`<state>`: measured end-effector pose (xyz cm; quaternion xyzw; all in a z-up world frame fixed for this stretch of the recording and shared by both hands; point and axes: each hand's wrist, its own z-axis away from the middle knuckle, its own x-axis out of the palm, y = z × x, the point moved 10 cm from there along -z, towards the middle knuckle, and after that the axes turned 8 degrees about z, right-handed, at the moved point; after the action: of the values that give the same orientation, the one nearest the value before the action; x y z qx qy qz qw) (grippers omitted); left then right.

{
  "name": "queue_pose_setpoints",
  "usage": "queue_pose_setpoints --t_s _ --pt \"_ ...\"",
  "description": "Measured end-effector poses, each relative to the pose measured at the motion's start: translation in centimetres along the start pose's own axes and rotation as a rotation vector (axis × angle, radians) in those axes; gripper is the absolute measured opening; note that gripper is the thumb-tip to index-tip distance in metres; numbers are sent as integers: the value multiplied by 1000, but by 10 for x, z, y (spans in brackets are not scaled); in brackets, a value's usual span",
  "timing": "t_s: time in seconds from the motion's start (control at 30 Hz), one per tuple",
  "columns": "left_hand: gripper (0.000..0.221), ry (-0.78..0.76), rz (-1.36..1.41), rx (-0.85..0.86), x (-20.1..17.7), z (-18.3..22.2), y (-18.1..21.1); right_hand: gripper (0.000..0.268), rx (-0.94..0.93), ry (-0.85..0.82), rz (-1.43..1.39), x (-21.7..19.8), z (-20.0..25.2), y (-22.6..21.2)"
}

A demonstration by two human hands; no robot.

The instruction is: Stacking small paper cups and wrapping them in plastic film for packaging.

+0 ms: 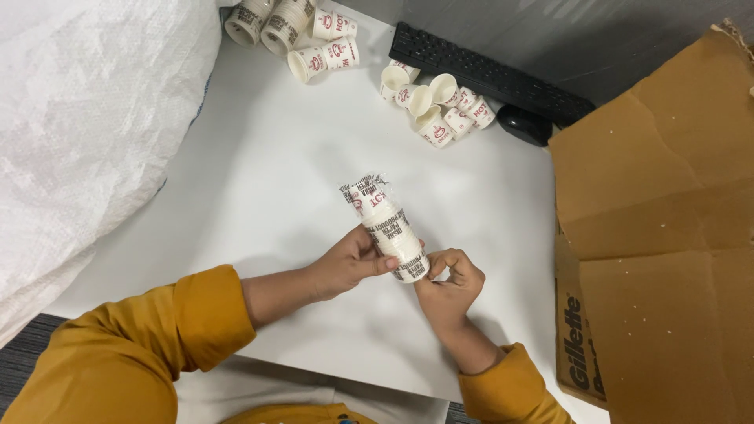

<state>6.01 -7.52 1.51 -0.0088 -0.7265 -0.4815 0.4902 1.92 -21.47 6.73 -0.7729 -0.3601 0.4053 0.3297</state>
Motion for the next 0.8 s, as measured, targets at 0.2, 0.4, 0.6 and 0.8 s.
queue_pose_setpoints --t_s 0.2,0.4,0.6,0.8 --pt "49 237 47 61 -37 -1 -3 21 -9 -222 -75 22 -5 -20" --pt "47 214 89 58 -41 -1 -8 34 -148 -499 15 45 -1 -35" --pt "44 301 105 10 -48 -1 -8 45 -220 -606 147 56 -7 -67" --pt "45 303 29 96 -50 -2 -3 42 -145 -489 198 46 -7 -48"
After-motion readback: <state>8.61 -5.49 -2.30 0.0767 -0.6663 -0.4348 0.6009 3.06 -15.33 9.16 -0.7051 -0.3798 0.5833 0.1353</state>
